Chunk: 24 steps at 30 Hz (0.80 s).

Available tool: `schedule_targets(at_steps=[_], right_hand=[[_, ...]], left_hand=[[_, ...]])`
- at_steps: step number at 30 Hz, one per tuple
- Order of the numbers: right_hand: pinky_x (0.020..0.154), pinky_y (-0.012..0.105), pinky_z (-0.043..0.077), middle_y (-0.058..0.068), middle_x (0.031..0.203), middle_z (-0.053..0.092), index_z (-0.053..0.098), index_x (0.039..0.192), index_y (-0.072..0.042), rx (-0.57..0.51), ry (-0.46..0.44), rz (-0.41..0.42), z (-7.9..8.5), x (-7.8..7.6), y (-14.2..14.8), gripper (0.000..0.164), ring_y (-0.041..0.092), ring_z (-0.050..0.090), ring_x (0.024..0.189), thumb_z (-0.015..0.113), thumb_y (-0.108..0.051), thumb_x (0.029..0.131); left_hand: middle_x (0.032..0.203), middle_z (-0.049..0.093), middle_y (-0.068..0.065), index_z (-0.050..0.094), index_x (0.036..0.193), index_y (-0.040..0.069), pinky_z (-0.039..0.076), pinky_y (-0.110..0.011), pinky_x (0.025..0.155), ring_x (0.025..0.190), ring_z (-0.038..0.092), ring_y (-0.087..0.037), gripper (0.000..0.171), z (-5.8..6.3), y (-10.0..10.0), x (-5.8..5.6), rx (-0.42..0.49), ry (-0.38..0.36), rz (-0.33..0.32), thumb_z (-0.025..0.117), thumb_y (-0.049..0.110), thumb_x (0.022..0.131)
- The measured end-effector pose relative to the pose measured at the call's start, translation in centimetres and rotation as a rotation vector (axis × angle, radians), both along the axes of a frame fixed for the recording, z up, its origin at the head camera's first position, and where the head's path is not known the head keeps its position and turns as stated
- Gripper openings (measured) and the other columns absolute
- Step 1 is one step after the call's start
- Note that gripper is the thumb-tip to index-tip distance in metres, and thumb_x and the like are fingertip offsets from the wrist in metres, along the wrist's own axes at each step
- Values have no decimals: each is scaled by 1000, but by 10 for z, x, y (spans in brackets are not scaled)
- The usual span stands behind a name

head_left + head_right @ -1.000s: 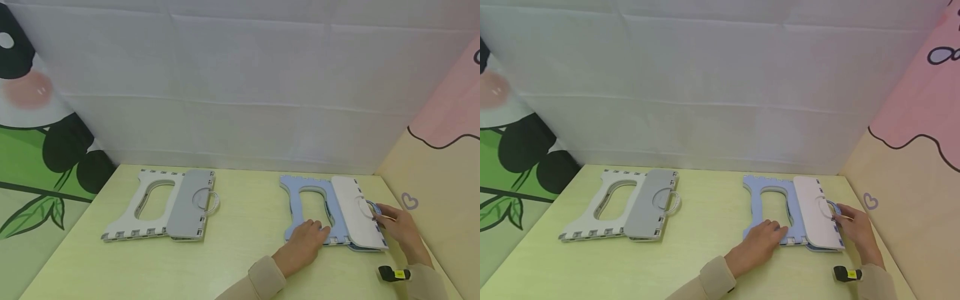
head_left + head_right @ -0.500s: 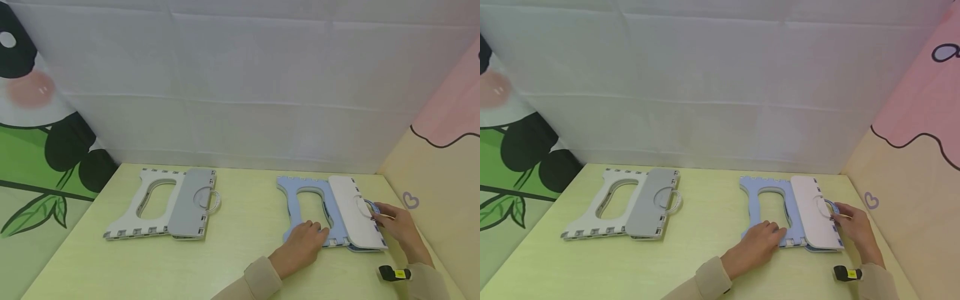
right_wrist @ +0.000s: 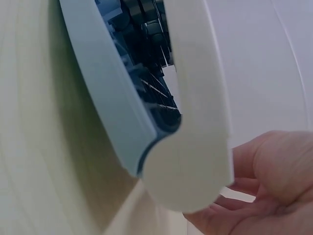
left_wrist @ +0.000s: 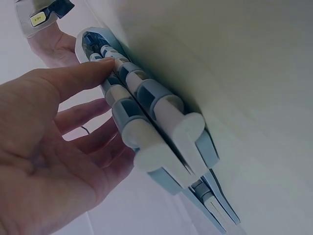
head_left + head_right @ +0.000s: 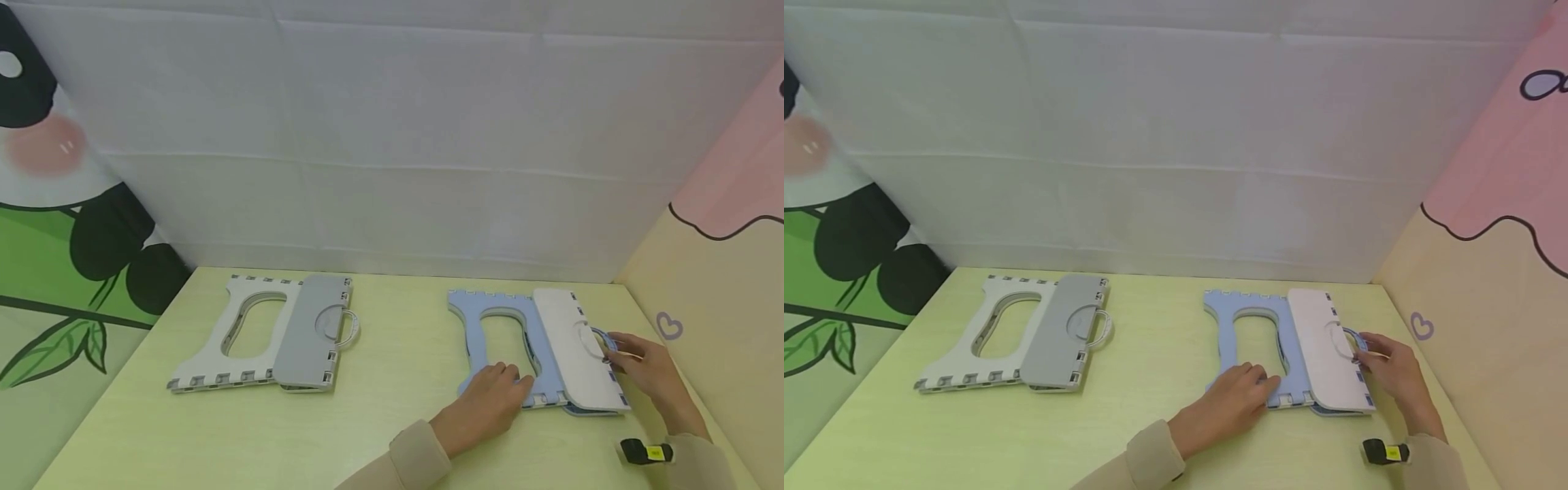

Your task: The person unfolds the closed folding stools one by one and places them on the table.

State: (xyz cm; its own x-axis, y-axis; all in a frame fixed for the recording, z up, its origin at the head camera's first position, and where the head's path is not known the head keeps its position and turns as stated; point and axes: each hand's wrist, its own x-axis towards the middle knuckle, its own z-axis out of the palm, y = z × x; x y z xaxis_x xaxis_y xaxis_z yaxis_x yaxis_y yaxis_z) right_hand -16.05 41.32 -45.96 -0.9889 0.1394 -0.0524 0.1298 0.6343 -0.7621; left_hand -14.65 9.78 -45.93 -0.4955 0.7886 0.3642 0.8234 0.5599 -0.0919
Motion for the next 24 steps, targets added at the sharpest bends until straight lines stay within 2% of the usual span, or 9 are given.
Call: schedule_targets(at_steps=[5, 10, 17, 24], right_hand=[[73, 21, 60, 47, 134, 48, 43, 142, 20, 24, -8, 9, 3, 1, -2, 49, 1, 68, 84, 60, -6, 103], [73, 23, 60, 47, 133, 49, 44, 141, 20, 31, -2, 14, 5, 3, -5, 48, -4, 66, 81, 60, -5, 103], [72, 22, 60, 44, 131, 53, 47, 140, 18, 39, 22, 11, 10, 8, -9, 49, -9, 64, 79, 63, -8, 102], [71, 20, 59, 42, 132, 54, 48, 139, 17, 45, 22, 23, 16, 12, -10, 48, -7, 66, 79, 63, -11, 103]], left_hand=[[107, 69, -1, 71, 121, 13, 51, -18, 78, 90, 62, -10, 24, 3, -3, 3, -30, -30, 7, 69, 20, 99], [108, 69, -1, 71, 120, 13, 50, -17, 76, 91, 62, -10, 26, 4, -7, 4, -51, -42, 8, 72, 24, 97], [105, 68, -1, 70, 114, 13, 47, -11, 67, 84, 59, -9, 23, 5, -13, 6, -30, -31, -28, 75, 22, 94], [105, 68, 0, 69, 114, 14, 49, -12, 73, 88, 61, -9, 24, 5, -18, 7, -16, -23, -36, 76, 23, 93]])
